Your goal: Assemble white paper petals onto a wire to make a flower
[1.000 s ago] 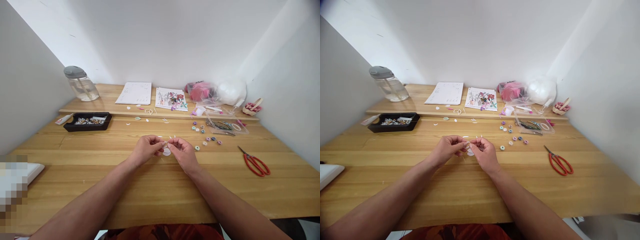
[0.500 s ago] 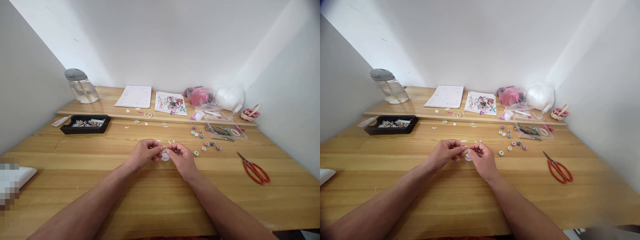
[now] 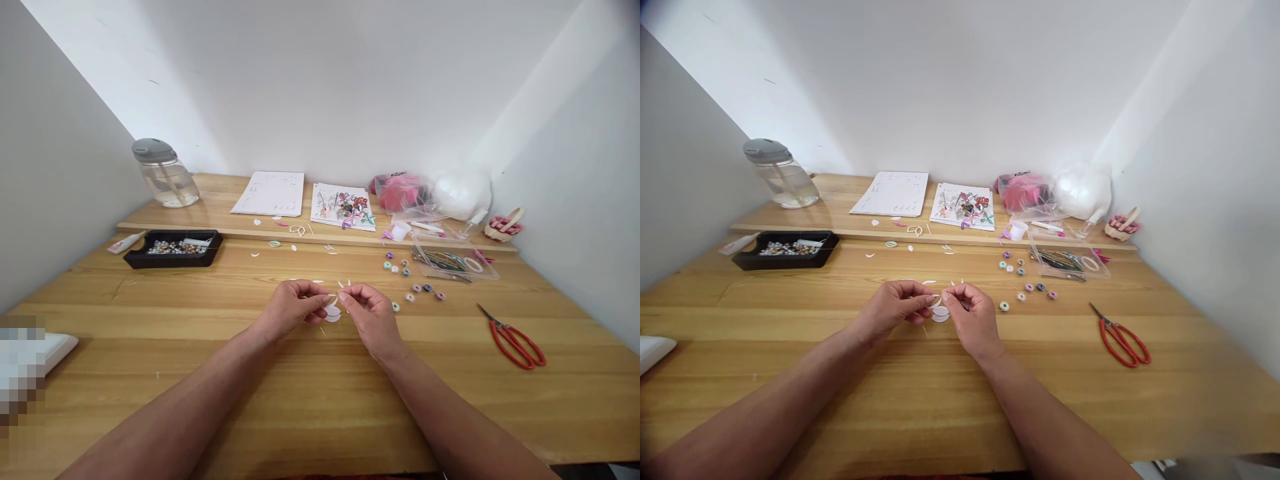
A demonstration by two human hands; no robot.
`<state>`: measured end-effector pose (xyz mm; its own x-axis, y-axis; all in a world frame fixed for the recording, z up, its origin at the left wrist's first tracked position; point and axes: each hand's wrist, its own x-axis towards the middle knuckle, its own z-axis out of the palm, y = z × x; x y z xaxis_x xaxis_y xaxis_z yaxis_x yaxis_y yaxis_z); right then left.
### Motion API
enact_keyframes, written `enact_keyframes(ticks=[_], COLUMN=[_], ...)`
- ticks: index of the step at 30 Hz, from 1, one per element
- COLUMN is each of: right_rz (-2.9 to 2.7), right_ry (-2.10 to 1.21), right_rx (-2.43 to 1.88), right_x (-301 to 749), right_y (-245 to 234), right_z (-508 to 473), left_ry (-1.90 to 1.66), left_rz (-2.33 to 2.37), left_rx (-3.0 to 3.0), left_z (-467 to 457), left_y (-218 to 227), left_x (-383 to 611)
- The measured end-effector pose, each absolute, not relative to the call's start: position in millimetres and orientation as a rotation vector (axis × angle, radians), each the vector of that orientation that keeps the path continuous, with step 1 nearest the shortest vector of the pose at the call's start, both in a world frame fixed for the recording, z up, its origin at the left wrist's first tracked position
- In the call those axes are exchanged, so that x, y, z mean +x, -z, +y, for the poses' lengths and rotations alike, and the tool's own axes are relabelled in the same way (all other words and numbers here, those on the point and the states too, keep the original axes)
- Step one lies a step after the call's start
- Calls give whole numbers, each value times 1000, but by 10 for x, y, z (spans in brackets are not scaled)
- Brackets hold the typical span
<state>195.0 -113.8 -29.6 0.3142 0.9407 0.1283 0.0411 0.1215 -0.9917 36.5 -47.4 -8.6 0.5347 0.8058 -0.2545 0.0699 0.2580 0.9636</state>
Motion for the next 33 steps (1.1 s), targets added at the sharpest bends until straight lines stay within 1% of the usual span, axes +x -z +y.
enact_keyframes(ticks=[19, 33], right_rz=[-846, -1139], right_ry=[-1004, -862], right_rx=[-1241, -1354], right_x=[1947, 1962], right_y=[216, 326], right_z=[-1146, -1138], left_ry=[-634, -632], left_rz=[931, 868], left_rx=[1118, 1262], left_z=[-487, -514], left_y=[56, 92], left_x=[390, 416])
